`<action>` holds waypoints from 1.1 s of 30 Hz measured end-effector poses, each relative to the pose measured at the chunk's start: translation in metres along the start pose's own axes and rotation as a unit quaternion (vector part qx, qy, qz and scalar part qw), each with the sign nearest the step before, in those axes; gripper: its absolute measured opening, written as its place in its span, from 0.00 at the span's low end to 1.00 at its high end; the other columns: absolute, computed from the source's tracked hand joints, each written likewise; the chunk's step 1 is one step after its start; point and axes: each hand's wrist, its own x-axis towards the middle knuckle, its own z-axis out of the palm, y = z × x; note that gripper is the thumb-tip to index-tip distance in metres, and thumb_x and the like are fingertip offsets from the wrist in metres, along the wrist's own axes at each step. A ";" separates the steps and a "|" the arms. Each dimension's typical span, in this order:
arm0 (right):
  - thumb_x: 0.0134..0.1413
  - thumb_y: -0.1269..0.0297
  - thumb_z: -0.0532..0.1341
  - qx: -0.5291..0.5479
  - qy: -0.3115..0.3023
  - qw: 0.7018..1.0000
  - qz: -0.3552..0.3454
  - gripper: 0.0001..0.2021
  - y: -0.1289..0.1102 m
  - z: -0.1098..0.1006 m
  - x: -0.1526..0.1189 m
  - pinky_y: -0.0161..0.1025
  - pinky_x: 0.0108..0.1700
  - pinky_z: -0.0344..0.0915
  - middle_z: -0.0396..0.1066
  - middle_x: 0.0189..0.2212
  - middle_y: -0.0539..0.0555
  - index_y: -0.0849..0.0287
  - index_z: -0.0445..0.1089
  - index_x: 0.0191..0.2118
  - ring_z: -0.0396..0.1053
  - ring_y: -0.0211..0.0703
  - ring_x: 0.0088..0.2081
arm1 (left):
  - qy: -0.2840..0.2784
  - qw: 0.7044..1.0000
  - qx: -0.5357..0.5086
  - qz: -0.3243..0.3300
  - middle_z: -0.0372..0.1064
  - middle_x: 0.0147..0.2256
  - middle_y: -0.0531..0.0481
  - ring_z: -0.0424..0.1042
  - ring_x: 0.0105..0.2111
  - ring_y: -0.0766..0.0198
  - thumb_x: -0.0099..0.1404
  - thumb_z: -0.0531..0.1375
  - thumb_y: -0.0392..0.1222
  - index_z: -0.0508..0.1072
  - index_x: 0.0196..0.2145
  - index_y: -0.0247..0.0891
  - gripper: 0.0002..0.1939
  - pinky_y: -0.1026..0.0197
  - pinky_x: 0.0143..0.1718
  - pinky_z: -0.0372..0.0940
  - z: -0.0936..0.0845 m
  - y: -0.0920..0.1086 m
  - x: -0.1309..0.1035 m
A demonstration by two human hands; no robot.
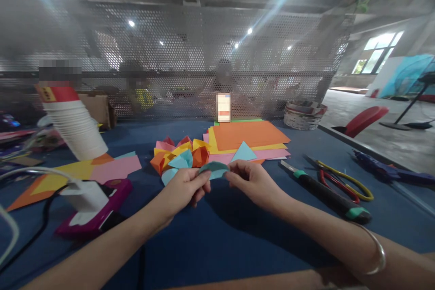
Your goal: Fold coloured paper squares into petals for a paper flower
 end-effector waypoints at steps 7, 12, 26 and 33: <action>0.58 0.58 0.55 -0.013 -0.021 1.000 0.002 0.14 0.000 0.003 -0.003 0.32 0.25 0.53 0.60 0.21 0.46 0.60 0.63 0.26 0.57 0.34 0.24 | -0.042 0.999 -0.031 -0.008 0.59 0.14 0.56 0.60 0.14 0.69 0.60 0.53 0.61 0.68 0.22 0.36 0.24 0.66 0.18 0.57 0.006 -0.003 0.000; 0.56 0.62 0.56 -0.036 -0.020 0.999 -0.009 0.10 -0.003 0.006 -0.006 0.32 0.27 0.52 0.59 0.22 0.46 0.61 0.64 0.27 0.56 0.35 0.26 | -0.029 0.999 -0.037 0.014 0.63 0.21 0.56 0.62 0.17 0.69 0.60 0.56 0.55 0.70 0.31 0.36 0.17 0.67 0.17 0.57 0.008 -0.003 0.001; 0.52 0.66 0.55 -0.070 -0.031 0.997 -0.021 0.09 -0.008 0.008 -0.011 0.31 0.24 0.49 0.54 0.19 0.43 0.59 0.59 0.23 0.51 0.32 0.23 | 0.006 0.997 -0.053 0.056 0.67 0.26 0.54 0.63 0.28 0.66 0.53 0.60 0.43 0.73 0.30 0.36 0.08 0.65 0.29 0.57 0.002 0.010 -0.006; 0.55 0.68 0.52 -0.095 -0.042 0.994 -0.024 0.12 -0.013 0.007 -0.012 0.31 0.24 0.48 0.54 0.18 0.44 0.59 0.60 0.22 0.52 0.32 0.23 | 0.019 0.998 -0.035 0.058 0.68 0.25 0.54 0.65 0.27 0.65 0.53 0.59 0.42 0.74 0.28 0.37 0.07 0.65 0.29 0.58 0.003 0.008 -0.006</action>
